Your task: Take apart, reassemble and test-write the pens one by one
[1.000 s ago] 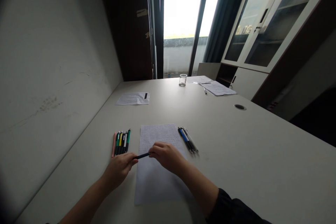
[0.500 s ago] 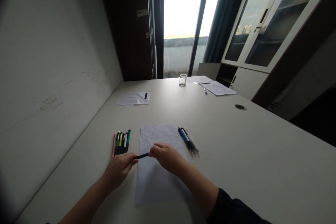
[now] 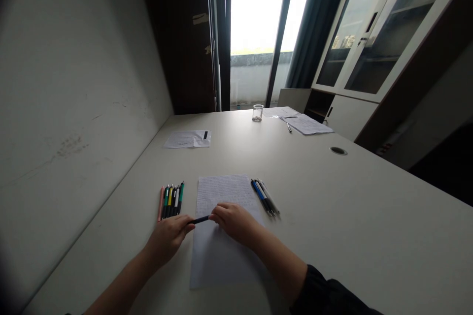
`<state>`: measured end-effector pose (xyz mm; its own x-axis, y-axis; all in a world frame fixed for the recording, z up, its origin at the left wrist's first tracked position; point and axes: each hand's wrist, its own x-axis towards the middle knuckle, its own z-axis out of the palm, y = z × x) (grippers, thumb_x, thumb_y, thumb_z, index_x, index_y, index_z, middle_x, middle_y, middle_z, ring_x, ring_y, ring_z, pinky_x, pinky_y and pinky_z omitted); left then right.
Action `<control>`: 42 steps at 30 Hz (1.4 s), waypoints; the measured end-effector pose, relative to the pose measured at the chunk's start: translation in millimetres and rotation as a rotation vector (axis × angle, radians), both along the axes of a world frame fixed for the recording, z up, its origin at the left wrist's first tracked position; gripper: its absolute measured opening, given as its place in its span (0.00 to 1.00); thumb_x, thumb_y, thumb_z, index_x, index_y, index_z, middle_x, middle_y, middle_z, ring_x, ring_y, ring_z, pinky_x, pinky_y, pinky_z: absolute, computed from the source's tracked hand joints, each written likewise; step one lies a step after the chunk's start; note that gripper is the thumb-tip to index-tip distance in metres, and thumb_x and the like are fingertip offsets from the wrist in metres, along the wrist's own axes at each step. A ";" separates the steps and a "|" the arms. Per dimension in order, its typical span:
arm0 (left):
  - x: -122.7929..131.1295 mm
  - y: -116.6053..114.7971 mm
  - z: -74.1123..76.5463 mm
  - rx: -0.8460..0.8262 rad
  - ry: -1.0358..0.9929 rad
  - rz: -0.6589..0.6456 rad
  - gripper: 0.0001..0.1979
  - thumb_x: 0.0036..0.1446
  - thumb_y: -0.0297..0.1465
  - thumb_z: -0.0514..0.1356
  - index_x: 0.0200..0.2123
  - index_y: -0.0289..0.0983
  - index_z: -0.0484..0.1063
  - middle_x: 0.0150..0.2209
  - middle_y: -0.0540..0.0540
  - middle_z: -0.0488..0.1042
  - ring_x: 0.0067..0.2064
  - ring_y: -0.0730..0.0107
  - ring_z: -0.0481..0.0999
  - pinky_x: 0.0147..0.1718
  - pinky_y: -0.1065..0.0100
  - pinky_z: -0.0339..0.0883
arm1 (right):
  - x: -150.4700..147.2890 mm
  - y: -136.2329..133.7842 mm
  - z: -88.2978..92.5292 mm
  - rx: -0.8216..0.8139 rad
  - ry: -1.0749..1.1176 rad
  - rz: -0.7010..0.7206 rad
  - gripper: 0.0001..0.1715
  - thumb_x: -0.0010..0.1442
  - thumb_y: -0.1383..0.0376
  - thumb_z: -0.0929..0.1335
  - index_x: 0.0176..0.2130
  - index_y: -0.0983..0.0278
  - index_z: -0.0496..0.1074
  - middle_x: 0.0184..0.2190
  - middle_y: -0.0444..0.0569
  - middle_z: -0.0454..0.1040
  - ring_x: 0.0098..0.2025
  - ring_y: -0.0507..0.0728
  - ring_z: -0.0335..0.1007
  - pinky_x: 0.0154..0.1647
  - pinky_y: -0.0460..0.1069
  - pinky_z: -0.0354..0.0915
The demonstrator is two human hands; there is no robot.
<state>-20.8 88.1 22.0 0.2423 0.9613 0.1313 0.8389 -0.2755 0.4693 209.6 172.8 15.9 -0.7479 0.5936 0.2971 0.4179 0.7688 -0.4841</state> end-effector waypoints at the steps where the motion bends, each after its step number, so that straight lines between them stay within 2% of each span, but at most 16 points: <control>1: 0.2 -0.3 0.3 -0.006 -0.002 0.000 0.10 0.67 0.31 0.53 0.41 0.41 0.74 0.38 0.47 0.79 0.38 0.64 0.78 0.35 0.69 0.65 | -0.5 0.5 -1.6 0.008 -0.002 0.003 0.14 0.70 0.64 0.63 0.35 0.64 0.74 0.32 0.48 0.75 0.32 0.53 0.70 0.34 0.46 0.62; 4: 0.3 -0.6 0.8 -0.022 -0.015 0.010 0.10 0.68 0.32 0.52 0.41 0.41 0.74 0.38 0.47 0.79 0.38 0.64 0.78 0.35 0.70 0.64 | -1.4 1.6 -6.7 0.050 0.038 0.008 0.11 0.68 0.67 0.64 0.35 0.65 0.74 0.31 0.48 0.75 0.31 0.53 0.68 0.33 0.46 0.62; 10: -0.5 0.6 1.2 -0.039 -0.039 0.004 0.10 0.67 0.32 0.52 0.41 0.41 0.74 0.38 0.48 0.79 0.38 0.64 0.78 0.36 0.69 0.65 | 0.1 1.1 -7.0 0.079 0.129 0.029 0.03 0.66 0.67 0.67 0.39 0.63 0.73 0.34 0.48 0.76 0.36 0.55 0.71 0.38 0.47 0.65; 14: -0.1 0.4 1.3 -0.014 -0.048 0.009 0.10 0.68 0.32 0.52 0.41 0.41 0.74 0.38 0.48 0.79 0.39 0.64 0.77 0.36 0.69 0.64 | 0.9 1.6 -2.9 0.069 0.169 0.039 0.04 0.64 0.67 0.69 0.41 0.63 0.73 0.36 0.49 0.76 0.38 0.55 0.71 0.40 0.48 0.66; 17: 0.0 0.3 0.9 -0.004 -0.030 0.009 0.10 0.68 0.32 0.52 0.41 0.41 0.74 0.38 0.47 0.79 0.38 0.64 0.77 0.36 0.69 0.64 | 0.0 1.5 -2.4 0.073 0.130 0.035 0.10 0.61 0.63 0.72 0.43 0.63 0.73 0.35 0.48 0.76 0.36 0.56 0.71 0.39 0.48 0.66; 20: -0.3 0.2 1.0 -0.001 -0.006 0.006 0.09 0.68 0.32 0.52 0.41 0.40 0.73 0.38 0.47 0.78 0.38 0.64 0.77 0.36 0.68 0.64 | -1.3 0.8 -4.4 0.100 0.084 0.022 0.06 0.65 0.64 0.68 0.38 0.64 0.74 0.33 0.49 0.76 0.36 0.56 0.71 0.37 0.48 0.65; 23: -0.4 -0.4 1.9 -0.005 -0.005 0.002 0.09 0.68 0.32 0.53 0.41 0.40 0.73 0.38 0.48 0.78 0.38 0.64 0.77 0.36 0.68 0.64 | -2.0 0.4 -6.7 0.120 0.081 0.019 0.08 0.68 0.66 0.65 0.37 0.64 0.74 0.32 0.49 0.75 0.34 0.55 0.70 0.36 0.48 0.65; 36: -0.1 0.0 3.7 -0.054 -0.079 0.008 0.12 0.68 0.34 0.51 0.39 0.41 0.74 0.36 0.48 0.78 0.37 0.65 0.76 0.34 0.69 0.63 | -0.9 0.9 -5.2 0.135 0.203 0.049 0.02 0.66 0.67 0.67 0.40 0.63 0.72 0.36 0.49 0.75 0.39 0.56 0.70 0.40 0.49 0.66; 39: 0.2 -0.5 4.3 -0.047 -0.063 0.022 0.13 0.68 0.34 0.50 0.38 0.40 0.73 0.35 0.47 0.78 0.36 0.65 0.76 0.33 0.69 0.62 | -0.1 0.7 -2.7 0.112 0.187 0.025 0.05 0.65 0.63 0.69 0.42 0.63 0.72 0.38 0.50 0.75 0.40 0.57 0.70 0.42 0.50 0.66; 42: 0.6 -1.2 4.9 -0.041 -0.027 0.019 0.12 0.68 0.34 0.50 0.37 0.40 0.73 0.35 0.47 0.77 0.36 0.65 0.76 0.32 0.69 0.62 | -0.7 1.6 -4.4 0.119 0.112 0.022 0.07 0.67 0.62 0.67 0.39 0.63 0.73 0.34 0.49 0.75 0.37 0.56 0.69 0.40 0.50 0.66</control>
<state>-20.2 86.9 26.9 0.2211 0.9703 0.0983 0.8304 -0.2401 0.5028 208.9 174.4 11.4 -0.7186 0.5330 0.4468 0.3489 0.8320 -0.4314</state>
